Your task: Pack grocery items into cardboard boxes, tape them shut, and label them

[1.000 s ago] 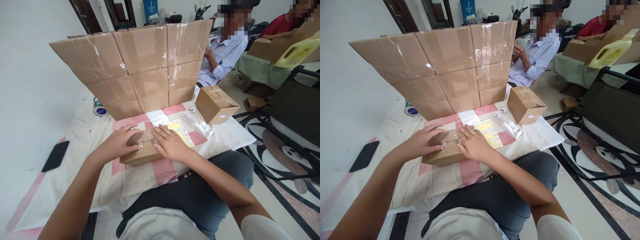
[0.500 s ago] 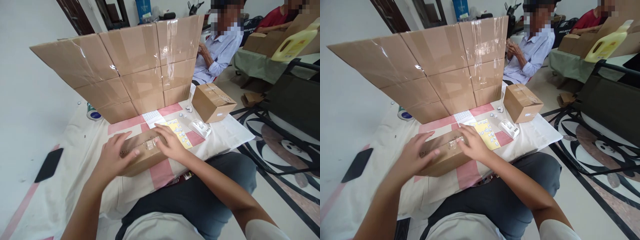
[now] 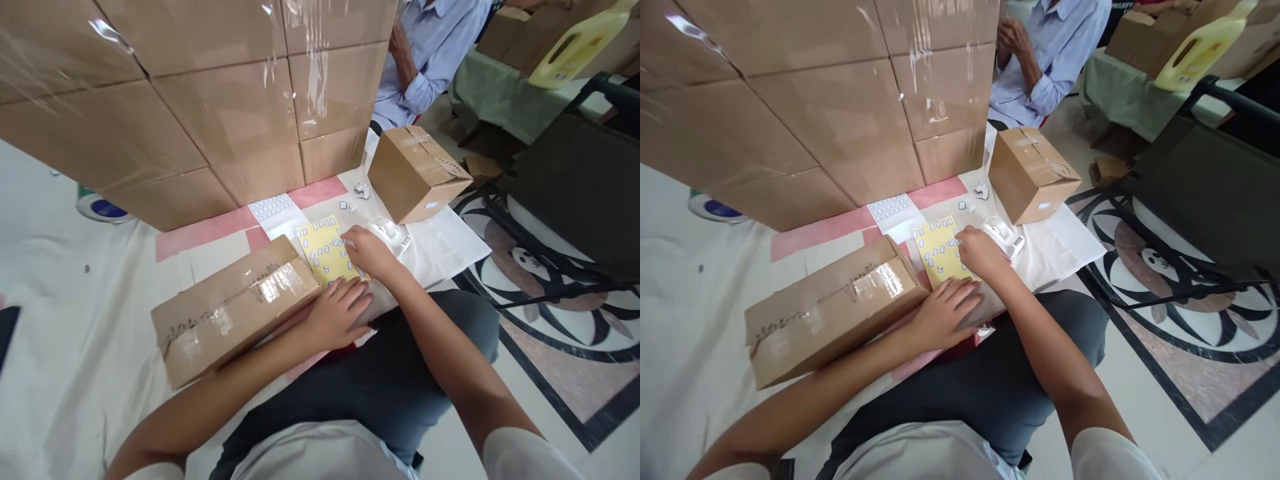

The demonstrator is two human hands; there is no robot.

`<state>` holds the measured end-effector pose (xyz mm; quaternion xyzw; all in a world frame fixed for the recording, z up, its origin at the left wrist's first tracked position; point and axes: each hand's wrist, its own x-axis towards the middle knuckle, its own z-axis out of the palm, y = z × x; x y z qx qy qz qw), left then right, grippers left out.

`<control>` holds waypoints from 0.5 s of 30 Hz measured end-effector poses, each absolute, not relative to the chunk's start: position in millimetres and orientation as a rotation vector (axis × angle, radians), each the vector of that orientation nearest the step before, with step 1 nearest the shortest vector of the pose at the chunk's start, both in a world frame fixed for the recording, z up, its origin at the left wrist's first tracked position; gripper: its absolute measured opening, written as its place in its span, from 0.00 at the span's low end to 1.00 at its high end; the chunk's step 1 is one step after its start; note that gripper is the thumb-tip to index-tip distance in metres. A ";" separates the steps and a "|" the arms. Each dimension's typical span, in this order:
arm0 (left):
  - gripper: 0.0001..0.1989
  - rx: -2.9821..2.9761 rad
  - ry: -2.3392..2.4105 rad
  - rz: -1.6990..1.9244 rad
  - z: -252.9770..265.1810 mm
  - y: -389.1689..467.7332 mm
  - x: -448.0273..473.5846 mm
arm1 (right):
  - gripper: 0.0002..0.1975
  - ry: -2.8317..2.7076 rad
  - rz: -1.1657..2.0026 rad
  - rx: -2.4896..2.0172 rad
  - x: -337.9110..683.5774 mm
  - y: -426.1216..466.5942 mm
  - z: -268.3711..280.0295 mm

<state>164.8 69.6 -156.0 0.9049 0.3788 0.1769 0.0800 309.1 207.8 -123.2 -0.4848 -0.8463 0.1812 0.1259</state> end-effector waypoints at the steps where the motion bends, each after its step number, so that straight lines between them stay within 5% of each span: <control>1: 0.28 2.690 1.116 0.545 -161.5 76.0 159.8 | 0.18 -2.505 0.515 -1.443 307.0 208.7 -121.2; 15: 0.25 2.472 1.190 0.529 -168.9 80.7 146.3 | 0.07 -2.532 0.477 -1.708 264.5 208.6 -117.8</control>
